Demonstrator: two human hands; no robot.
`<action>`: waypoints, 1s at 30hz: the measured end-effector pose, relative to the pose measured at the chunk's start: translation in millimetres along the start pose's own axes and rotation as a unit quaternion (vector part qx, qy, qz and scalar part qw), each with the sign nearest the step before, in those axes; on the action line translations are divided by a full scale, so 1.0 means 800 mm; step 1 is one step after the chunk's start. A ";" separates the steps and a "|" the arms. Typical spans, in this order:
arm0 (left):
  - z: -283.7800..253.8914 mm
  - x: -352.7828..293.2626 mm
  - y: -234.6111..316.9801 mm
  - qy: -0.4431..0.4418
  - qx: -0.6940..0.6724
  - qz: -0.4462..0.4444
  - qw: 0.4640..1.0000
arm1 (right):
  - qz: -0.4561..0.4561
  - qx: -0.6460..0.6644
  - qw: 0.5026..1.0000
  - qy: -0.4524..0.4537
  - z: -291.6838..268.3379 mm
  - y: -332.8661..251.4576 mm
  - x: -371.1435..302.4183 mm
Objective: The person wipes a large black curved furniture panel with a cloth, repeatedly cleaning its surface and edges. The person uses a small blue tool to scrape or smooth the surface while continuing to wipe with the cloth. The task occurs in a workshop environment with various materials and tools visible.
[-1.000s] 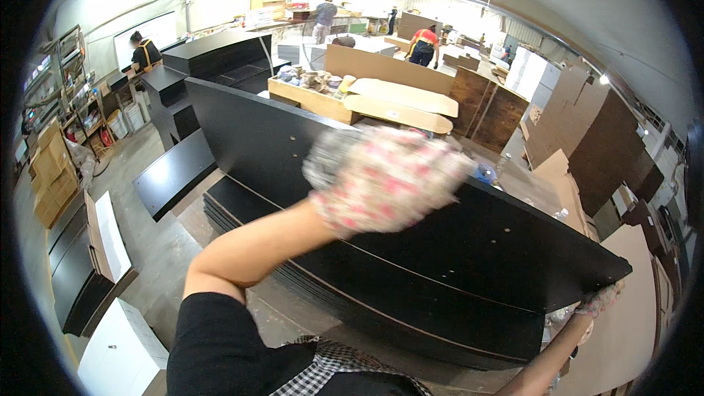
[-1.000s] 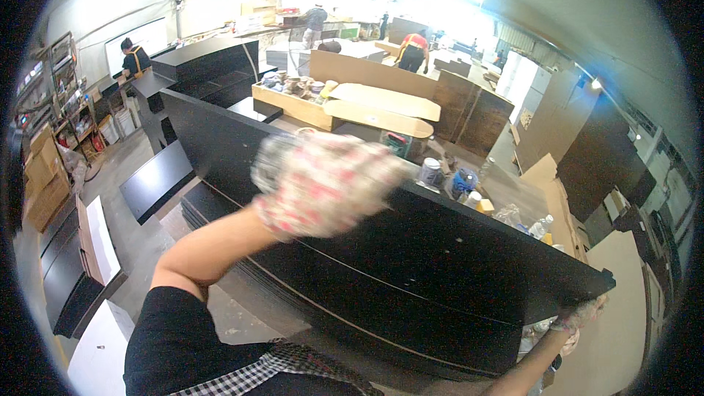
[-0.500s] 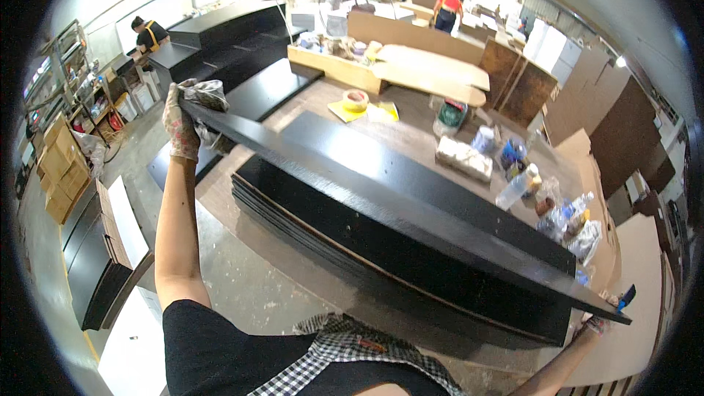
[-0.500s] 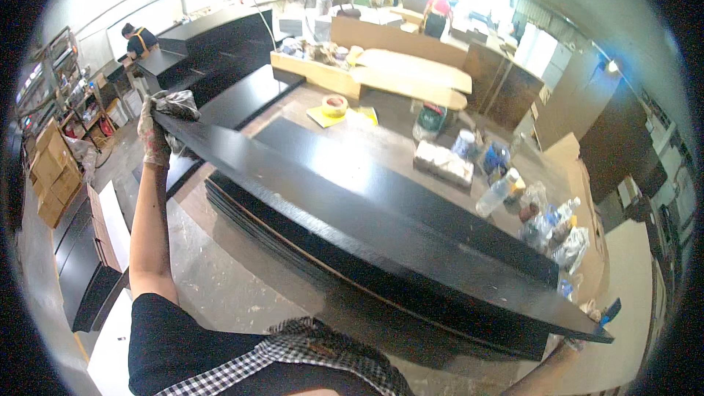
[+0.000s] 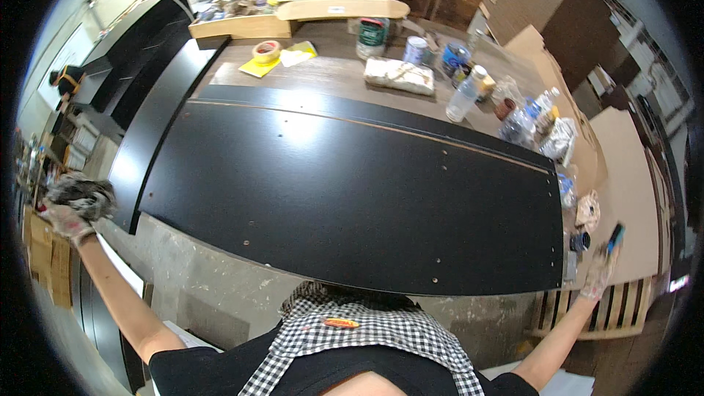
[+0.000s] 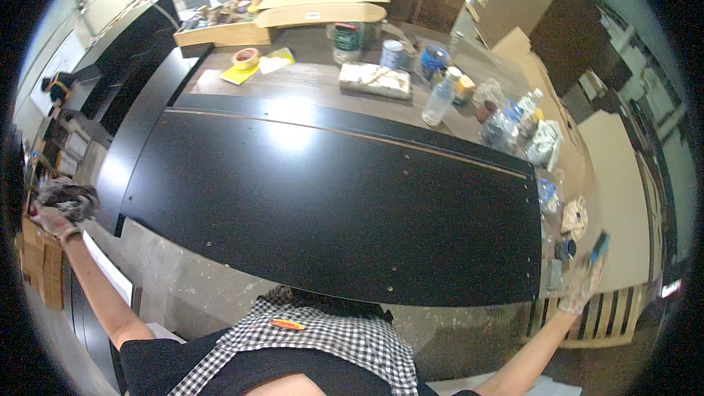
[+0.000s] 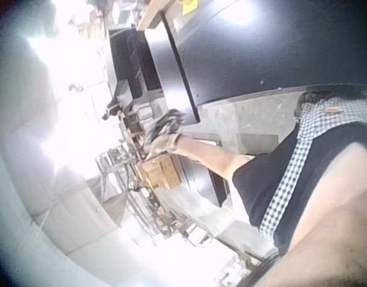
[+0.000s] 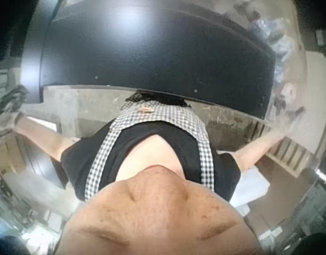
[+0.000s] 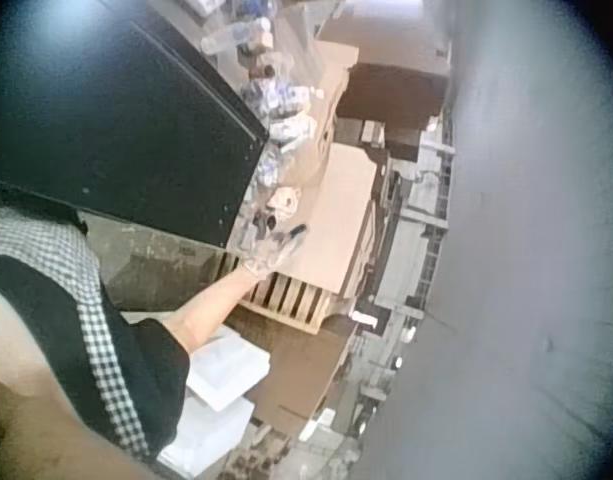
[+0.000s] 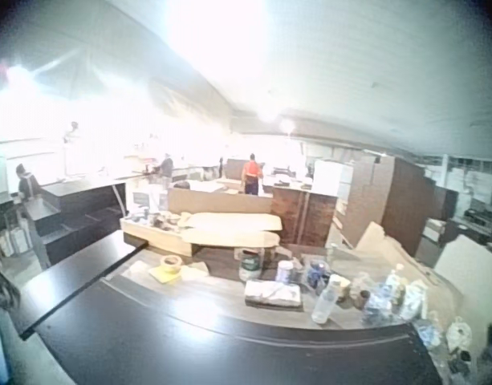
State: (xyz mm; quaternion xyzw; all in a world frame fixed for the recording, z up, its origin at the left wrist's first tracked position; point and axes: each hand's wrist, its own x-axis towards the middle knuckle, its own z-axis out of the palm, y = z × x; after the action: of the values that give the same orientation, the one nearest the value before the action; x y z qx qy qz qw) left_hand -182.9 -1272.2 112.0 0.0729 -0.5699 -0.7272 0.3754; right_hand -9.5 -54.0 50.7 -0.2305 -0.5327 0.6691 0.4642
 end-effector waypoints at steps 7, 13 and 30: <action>0.419 -0.208 -0.125 -0.313 0.268 0.047 0.910 | -0.098 -0.183 0.933 -0.294 0.287 0.069 -0.093; 0.494 -0.308 -0.155 -0.503 0.399 0.263 0.719 | -0.079 -0.166 0.874 -0.450 0.405 0.125 -0.132; 0.348 -0.208 -0.098 -0.601 0.246 0.044 0.759 | -0.211 -0.258 0.756 -0.564 0.635 0.170 -0.306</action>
State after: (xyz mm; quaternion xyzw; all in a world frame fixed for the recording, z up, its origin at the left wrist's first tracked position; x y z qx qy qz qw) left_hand -249.9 -946.7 83.7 -0.3145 -0.8405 -0.4390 -0.0430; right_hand -355.1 -519.8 45.0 0.1956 -0.8854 0.4004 0.1323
